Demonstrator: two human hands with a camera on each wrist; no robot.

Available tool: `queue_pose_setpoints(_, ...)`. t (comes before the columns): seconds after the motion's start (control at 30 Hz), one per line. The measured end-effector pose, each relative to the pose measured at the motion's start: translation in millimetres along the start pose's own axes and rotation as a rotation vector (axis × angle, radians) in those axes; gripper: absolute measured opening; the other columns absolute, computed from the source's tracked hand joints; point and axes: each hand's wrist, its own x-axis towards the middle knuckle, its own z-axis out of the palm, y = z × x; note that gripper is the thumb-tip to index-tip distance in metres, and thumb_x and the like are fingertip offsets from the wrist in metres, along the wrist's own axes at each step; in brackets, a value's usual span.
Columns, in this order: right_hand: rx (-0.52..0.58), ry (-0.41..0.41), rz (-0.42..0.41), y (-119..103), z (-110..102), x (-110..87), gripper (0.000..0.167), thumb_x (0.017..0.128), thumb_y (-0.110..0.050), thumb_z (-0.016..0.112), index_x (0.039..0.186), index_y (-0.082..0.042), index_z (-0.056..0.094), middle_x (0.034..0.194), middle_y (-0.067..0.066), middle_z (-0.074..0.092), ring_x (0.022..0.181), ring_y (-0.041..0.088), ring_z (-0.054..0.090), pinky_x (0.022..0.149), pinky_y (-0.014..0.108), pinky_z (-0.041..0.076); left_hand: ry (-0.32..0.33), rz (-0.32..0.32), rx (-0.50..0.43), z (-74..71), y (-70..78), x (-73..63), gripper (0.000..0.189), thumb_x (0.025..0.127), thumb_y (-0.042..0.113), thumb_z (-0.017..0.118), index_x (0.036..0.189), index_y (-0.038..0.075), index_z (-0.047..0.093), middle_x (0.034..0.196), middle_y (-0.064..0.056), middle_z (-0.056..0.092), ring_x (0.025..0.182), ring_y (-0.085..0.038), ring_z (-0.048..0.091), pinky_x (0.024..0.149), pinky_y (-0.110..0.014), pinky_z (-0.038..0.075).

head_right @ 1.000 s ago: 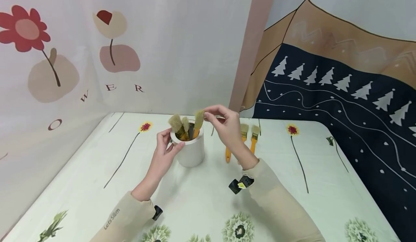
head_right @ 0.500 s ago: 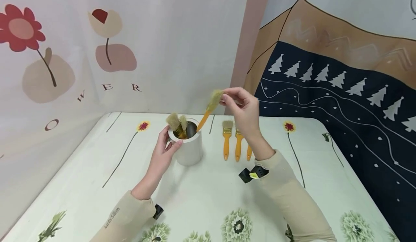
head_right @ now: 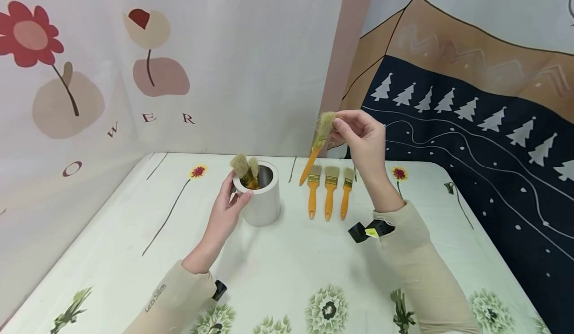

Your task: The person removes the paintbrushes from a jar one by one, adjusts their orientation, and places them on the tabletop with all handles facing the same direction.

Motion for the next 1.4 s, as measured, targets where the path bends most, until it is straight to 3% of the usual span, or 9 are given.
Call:
queue_pose_setpoints(0.57,-0.02,0.031,0.08,10.1,-38.3,-2.3,0.016,0.091,-0.01,0.071,0.106,-0.006,0.074,0.097,-0.009,0.075,0.089,0.004,0.072,0.075,0.017,0.06,-0.016,0.002,0.013,2.1,4.1,1.2,0.078,0.101,0.025,0.058,0.161,0.01,0.01,0.169,-0.011,0.01,0.156,-0.032,0.013,0.127,-0.051,0.021)
queue_pose_setpoints(1.13,-0.179,0.071,0.218,43.2,-65.3,-6.8,0.02,0.092,-0.019,0.071,0.11,-0.011,0.072,0.096,-0.018,0.072,0.09,0.0,0.069,0.073,0.014,0.06,-0.018,-0.003,0.007,-0.7,-0.1,-2.4,0.079,0.101,0.026,0.059,0.161,0.009,0.009,0.169,-0.013,0.009,0.156,-0.034,0.012,0.127,-0.052,0.019)
queue_pose_setpoints(1.4,-0.082,0.05,0.296,57.1,-77.2,-7.4,0.014,0.092,-0.013,0.07,0.106,-0.011,0.072,0.093,-0.016,0.073,0.083,-0.002,0.069,0.072,0.011,0.059,-0.012,-0.002,0.01,-0.6,0.9,-2.6,0.079,0.101,0.025,0.06,0.16,0.008,0.011,0.168,-0.013,0.01,0.156,-0.034,0.013,0.127,-0.052,0.02)
